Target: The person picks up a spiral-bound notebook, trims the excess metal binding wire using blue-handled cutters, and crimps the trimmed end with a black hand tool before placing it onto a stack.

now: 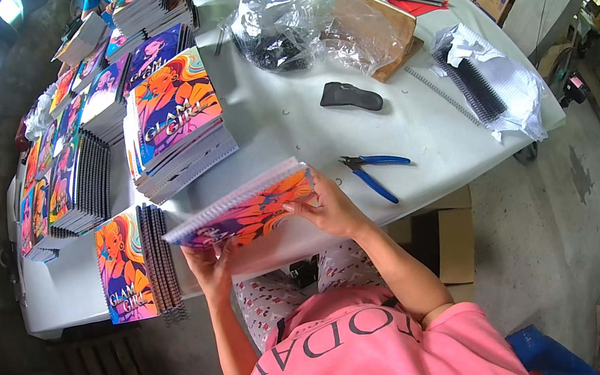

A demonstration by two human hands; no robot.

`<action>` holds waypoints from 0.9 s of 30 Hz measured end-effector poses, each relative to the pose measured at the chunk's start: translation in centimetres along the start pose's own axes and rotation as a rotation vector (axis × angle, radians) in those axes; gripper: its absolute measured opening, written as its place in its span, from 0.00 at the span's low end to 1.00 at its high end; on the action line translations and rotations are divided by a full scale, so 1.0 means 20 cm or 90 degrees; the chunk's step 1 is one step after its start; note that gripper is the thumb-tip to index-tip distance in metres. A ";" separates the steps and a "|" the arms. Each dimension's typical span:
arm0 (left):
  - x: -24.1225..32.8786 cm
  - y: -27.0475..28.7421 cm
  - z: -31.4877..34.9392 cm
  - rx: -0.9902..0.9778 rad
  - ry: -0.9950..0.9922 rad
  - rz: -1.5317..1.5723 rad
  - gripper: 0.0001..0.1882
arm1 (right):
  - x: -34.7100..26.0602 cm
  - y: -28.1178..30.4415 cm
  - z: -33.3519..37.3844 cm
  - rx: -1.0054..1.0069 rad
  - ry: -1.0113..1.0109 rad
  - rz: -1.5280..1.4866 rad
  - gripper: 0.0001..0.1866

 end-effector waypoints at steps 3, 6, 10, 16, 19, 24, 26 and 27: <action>0.00 -0.01 0.05 0.037 -0.041 -0.126 0.35 | 0.02 0.03 0.03 -0.072 -0.078 0.217 0.26; -0.02 -0.03 0.01 -0.008 0.053 -0.162 0.45 | 0.13 0.05 0.07 -0.045 -0.021 0.359 0.30; -0.08 -0.06 -0.02 -0.043 0.122 -0.224 0.47 | 0.09 0.10 0.07 0.024 -0.075 0.310 0.32; 0.39 -0.21 -0.06 0.146 -0.089 -0.721 0.54 | 0.18 0.07 0.11 0.023 -0.183 0.329 0.26; 0.56 -0.55 -0.14 0.110 -0.241 -0.802 0.42 | 0.19 0.05 0.11 0.037 -0.153 0.359 0.23; 0.42 -0.64 -0.26 -0.106 -0.090 -0.903 0.15 | -0.06 0.55 0.09 0.070 -0.013 0.185 0.16; 0.41 -0.63 -0.24 -0.135 -0.127 -0.903 0.16 | -0.27 1.07 0.16 0.357 0.032 0.500 0.18; 0.42 -0.64 -0.24 -0.135 -0.137 -0.896 0.17 | -0.32 1.30 0.22 0.436 0.019 0.688 0.21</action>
Point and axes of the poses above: each hand's wrist, its own z-axis away from the middle knuckle, its own y-axis out of the back of the hand, x = y × z, the point moved 8 cm from there along -z, towards the middle knuckle, and after that the axes turned 15 degrees about -x, right-handed, at the moved point
